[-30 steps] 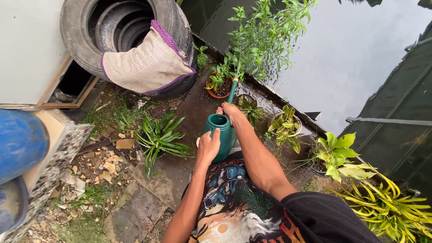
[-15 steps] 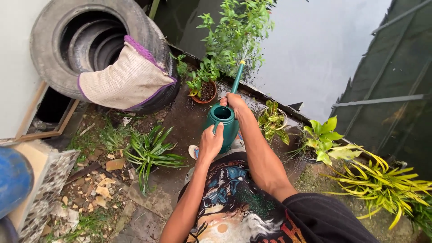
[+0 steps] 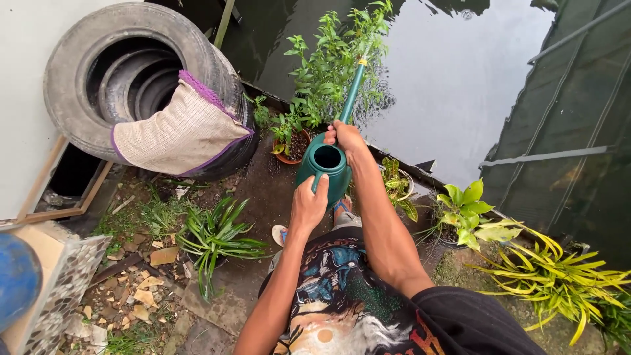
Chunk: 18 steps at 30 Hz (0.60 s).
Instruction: Watering several potted plants in an outdoor area using a green watering can.
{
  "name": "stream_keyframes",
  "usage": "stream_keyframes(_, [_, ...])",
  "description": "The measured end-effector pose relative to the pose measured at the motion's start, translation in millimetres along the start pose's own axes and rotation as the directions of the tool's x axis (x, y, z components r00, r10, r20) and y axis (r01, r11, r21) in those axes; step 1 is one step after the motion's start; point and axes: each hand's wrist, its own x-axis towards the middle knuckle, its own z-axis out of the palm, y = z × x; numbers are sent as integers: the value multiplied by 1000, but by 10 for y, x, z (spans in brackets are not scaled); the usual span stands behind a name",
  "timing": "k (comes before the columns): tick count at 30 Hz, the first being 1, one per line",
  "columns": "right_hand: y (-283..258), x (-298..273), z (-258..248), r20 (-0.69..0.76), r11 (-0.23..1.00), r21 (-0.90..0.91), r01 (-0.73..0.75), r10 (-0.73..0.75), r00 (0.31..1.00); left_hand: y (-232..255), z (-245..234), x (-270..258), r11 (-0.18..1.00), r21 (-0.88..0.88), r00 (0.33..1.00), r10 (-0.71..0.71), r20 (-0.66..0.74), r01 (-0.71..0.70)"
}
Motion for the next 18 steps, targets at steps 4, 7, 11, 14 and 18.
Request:
stream_keyframes(4, [-185, -88, -22, 30, 999, 44, 7, -8, 1000, 29, 69, 52, 1000, -20, 1000, 16, -6, -17])
stream_keyframes(7, [-228, 10, -7, 29, 999, 50, 18, -20, 999, 62, 121, 118, 999, -28, 999, 37, -24, -37])
stream_keyframes(11, [30, 404, -7, 48, 1000, -17, 0, 1, 999, -22, 175, 156, 998, -37, 998, -43, -47, 42])
stream_keyframes(14, [200, 524, 40, 96, 997, -13, -81, 82, 992, -146, 166, 176, 994, -28, 992, -108, -70, 107])
stream_keyframes(18, [210, 413, 199, 128, 991, -70, -116, 125, 984, -266, 139, 177, 988, -40, 981, -156, -120, 152])
